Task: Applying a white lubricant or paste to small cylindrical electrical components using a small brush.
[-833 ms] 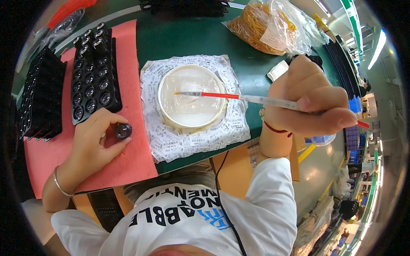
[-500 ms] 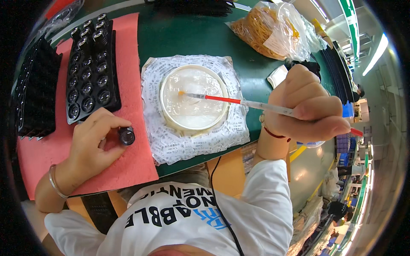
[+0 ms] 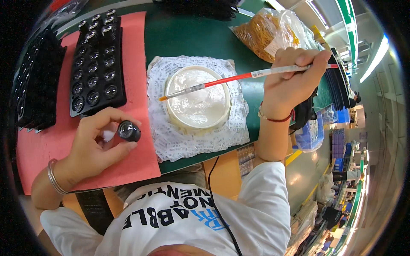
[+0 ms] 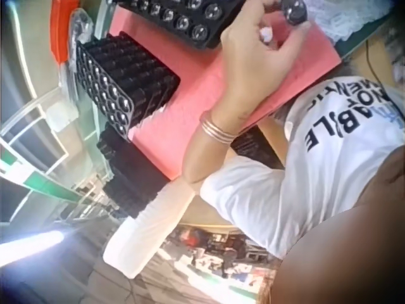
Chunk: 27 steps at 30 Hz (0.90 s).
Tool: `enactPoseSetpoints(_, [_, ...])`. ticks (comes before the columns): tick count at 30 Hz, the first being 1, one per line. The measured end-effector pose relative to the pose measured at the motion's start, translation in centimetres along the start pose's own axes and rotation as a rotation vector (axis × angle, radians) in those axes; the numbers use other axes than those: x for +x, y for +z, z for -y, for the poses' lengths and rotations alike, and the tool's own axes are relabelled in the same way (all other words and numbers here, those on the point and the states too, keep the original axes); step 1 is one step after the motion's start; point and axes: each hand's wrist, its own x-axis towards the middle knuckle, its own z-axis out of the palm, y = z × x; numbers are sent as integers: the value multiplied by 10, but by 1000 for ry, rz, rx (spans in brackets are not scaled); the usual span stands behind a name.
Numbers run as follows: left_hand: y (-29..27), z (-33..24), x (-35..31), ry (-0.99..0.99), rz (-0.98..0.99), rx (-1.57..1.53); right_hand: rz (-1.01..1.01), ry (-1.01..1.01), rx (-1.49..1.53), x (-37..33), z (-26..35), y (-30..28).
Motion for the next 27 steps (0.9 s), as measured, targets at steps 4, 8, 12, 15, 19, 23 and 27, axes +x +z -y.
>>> enactPoseSetpoints(4, [-1, 7, -1, -88, -18, -288, -17, 89, 36, -4, -1, 7])
enactPoseSetpoints(8, [-4, 4, -2, -104, -25, -499, 8, 200, 201, -8, 2, 18])
enactPoseSetpoints(12, [-6, 4, -4, -97, -64, -576, 69, 200, 219, -12, 0, 20])
enactPoseSetpoints(15, [-8, 4, -5, -141, -57, -577, 100, 230, 214, -12, -2, 20])
enactPoseSetpoints(19, [-5, 8, -4, -88, -71, -597, 119, 245, 198, -12, -4, 23])
enactPoseSetpoints(23, [-5, 6, -4, -78, -65, -661, 101, 232, 152, -13, -2, 23])
enactPoseSetpoints(27, [-5, 10, -4, -82, -69, -627, 112, 224, 135, -13, -2, 26])
